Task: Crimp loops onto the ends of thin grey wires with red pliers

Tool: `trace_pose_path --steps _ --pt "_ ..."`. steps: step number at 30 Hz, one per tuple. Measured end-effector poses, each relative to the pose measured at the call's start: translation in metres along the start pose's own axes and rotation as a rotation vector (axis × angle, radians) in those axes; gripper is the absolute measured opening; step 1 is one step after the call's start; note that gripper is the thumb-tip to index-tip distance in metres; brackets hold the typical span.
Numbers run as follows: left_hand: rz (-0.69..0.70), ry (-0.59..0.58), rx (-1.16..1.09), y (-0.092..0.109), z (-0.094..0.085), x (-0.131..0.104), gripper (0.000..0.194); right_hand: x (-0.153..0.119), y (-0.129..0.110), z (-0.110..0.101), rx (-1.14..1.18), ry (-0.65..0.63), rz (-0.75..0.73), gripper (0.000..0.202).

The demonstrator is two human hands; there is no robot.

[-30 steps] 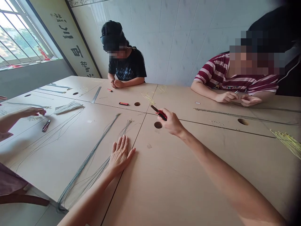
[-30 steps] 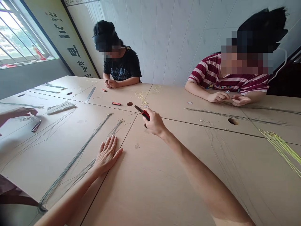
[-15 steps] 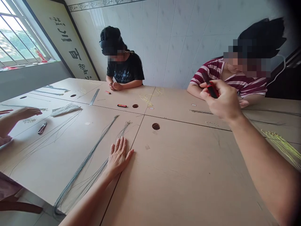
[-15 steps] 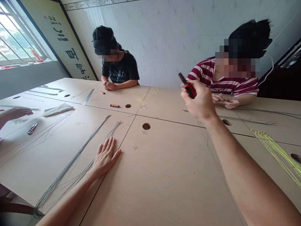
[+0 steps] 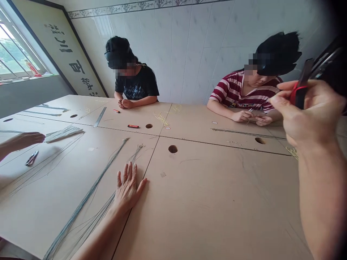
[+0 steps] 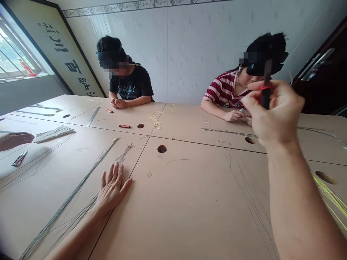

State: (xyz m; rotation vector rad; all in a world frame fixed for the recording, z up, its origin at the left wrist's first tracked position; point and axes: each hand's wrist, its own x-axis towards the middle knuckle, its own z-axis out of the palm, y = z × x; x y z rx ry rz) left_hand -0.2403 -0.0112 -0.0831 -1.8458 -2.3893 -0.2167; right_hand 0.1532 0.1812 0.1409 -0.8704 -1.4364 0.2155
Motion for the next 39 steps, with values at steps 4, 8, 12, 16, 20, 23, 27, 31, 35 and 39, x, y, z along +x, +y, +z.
trace_pose_path --steps 4,8,12,16,20,23,27,31,35,39 --pt "0.002 0.154 0.004 0.002 0.002 -0.004 0.068 -0.03 -0.009 0.024 0.243 -0.102 0.217 0.023" --pt "0.042 0.252 -0.023 0.006 -0.006 -0.006 0.056 -0.064 -0.019 0.049 0.665 -0.304 0.68 0.027" --pt "0.154 0.414 -0.118 0.025 -0.037 0.007 0.031 -0.088 -0.023 0.062 0.921 -0.408 0.955 0.025" --pt "0.324 0.623 -0.364 0.08 -0.097 0.034 0.029 -0.1 -0.025 0.065 1.067 -0.405 1.082 0.023" --pt "0.463 0.658 -0.609 0.148 -0.155 0.056 0.015 -0.104 -0.03 0.064 1.079 -0.377 1.09 0.023" --pt "0.514 0.532 -0.752 0.18 -0.177 0.065 0.015 -0.103 -0.032 0.061 1.004 -0.343 1.056 0.024" --pt "0.542 0.301 -0.766 0.198 -0.175 0.072 0.014 -0.101 -0.031 0.057 0.959 -0.245 1.087 0.025" --pt "0.523 0.274 -0.728 0.21 -0.161 0.075 0.017 -0.1 -0.031 0.056 0.964 -0.182 1.118 0.025" --pt "0.445 0.305 -0.688 0.22 -0.153 0.076 0.014 -0.102 -0.033 0.057 1.008 -0.184 1.114 0.024" --pt "0.406 0.355 -0.693 0.223 -0.149 0.077 0.016 -0.105 -0.034 0.059 1.025 -0.182 1.102 0.022"
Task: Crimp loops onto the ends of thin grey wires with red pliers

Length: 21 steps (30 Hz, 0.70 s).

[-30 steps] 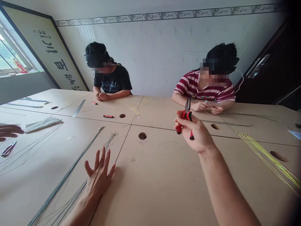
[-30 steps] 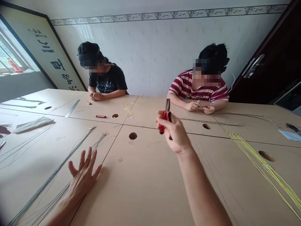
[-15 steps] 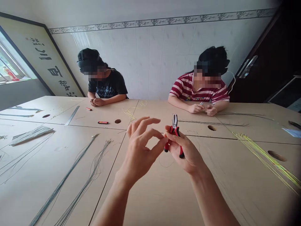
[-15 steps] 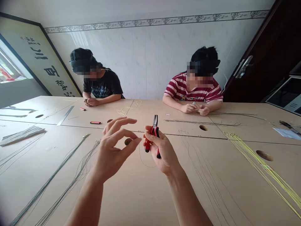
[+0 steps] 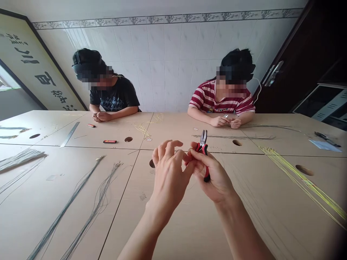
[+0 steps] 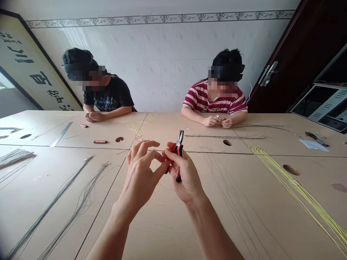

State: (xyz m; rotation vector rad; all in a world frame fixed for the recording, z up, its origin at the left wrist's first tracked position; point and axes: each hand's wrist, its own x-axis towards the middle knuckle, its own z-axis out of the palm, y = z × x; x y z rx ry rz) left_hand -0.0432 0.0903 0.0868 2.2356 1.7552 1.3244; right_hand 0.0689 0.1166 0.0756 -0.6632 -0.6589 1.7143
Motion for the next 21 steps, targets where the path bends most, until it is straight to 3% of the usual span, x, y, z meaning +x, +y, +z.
trace_pose_path --steps 5,11,17,21 --pt "0.009 0.019 -0.007 0.0 -0.001 0.0 0.018 0.001 0.002 0.001 0.002 0.027 -0.007 0.024" --pt "-0.073 -0.132 -0.174 -0.005 -0.016 0.004 0.018 0.002 0.004 0.002 -0.041 0.074 -0.003 0.024" --pt "-0.279 -0.273 -0.388 -0.014 -0.034 0.01 0.022 -0.003 0.004 0.005 -0.28 0.205 -0.236 0.024" --pt "-0.35 -0.243 -0.561 -0.019 -0.035 0.012 0.021 -0.008 0.005 0.003 -0.446 0.211 -0.378 0.024"
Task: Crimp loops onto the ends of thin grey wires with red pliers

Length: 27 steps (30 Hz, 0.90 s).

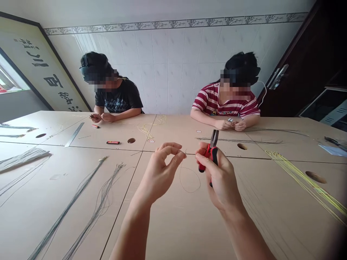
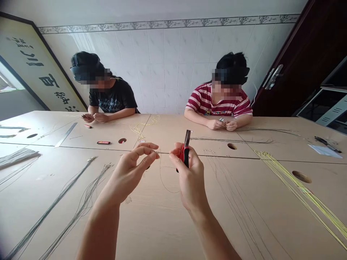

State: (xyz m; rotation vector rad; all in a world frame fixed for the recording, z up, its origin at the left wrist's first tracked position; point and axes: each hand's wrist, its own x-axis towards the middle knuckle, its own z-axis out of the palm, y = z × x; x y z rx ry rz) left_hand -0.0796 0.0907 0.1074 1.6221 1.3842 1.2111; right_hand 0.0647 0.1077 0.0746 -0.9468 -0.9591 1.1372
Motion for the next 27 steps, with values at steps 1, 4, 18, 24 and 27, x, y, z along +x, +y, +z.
trace_pose_path --steps 1,4,18,24,27 --pt "-0.005 0.012 -0.04 -0.001 0.001 0.001 0.022 -0.002 0.001 0.0 -0.024 -0.011 -0.034 0.023" --pt "-0.004 0.037 -0.093 -0.003 0.005 0.004 0.021 -0.006 0.003 0.003 -0.086 -0.036 -0.13 0.024" --pt "0.006 0.001 -0.079 0.0 0.015 0.001 0.02 -0.01 0.01 0.006 -0.178 -0.049 -0.335 0.019" --pt "0.017 -0.049 -0.012 0.001 0.011 0.0 0.023 -0.01 0.009 0.001 -0.268 -0.074 -0.348 0.017" --pt "-0.01 -0.076 0.07 -0.002 0.002 0.0 0.025 -0.009 0.004 -0.002 -0.345 -0.123 -0.349 0.019"
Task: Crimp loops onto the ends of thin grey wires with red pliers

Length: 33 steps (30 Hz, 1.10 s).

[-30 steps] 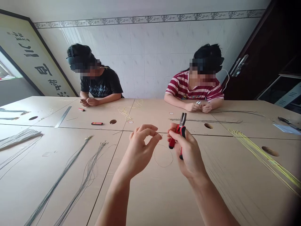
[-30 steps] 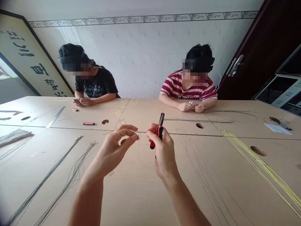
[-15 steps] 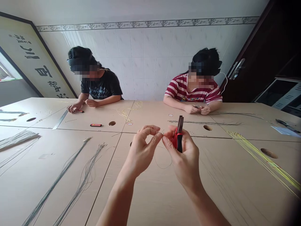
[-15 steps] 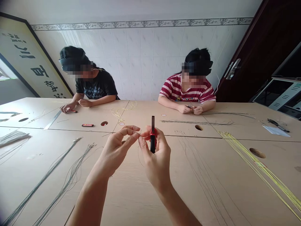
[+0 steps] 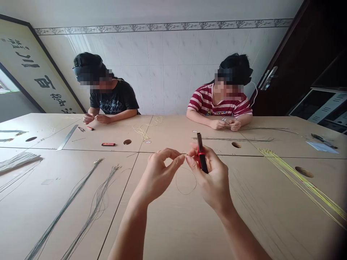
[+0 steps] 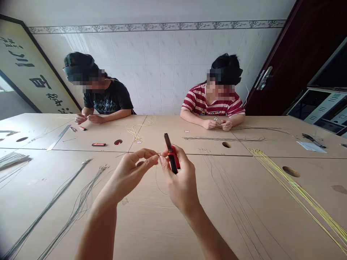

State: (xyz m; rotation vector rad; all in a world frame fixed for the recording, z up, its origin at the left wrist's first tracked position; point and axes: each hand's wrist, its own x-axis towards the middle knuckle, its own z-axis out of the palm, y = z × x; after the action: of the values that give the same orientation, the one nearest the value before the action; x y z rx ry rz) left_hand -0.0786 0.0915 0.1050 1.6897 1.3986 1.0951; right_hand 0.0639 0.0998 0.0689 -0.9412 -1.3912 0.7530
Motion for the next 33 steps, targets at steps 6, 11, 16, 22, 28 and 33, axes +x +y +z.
trace_pose_path --steps 6,11,16,22,28,33 --pt "0.145 -0.006 0.163 -0.006 -0.016 -0.001 0.038 0.003 -0.011 -0.008 -0.23 -0.152 -0.072 0.017" --pt "0.094 -0.068 0.117 -0.003 -0.016 -0.002 0.024 0.0 -0.012 -0.011 -0.308 -0.174 -0.114 0.018" --pt "0.014 -0.069 0.044 -0.001 -0.013 -0.001 0.021 0.0 -0.011 -0.013 -0.37 -0.159 -0.145 0.019" --pt "-0.047 -0.102 -0.083 -0.001 -0.007 -0.001 0.011 0.001 -0.013 -0.013 -0.394 -0.15 -0.196 0.018" --pt "-0.092 -0.108 -0.132 0.004 -0.007 -0.002 0.018 0.0 -0.015 -0.014 -0.41 -0.137 -0.258 0.019" --pt "-0.083 -0.118 -0.189 0.001 -0.009 0.0 0.017 0.0 -0.017 -0.013 -0.415 -0.133 -0.279 0.019"
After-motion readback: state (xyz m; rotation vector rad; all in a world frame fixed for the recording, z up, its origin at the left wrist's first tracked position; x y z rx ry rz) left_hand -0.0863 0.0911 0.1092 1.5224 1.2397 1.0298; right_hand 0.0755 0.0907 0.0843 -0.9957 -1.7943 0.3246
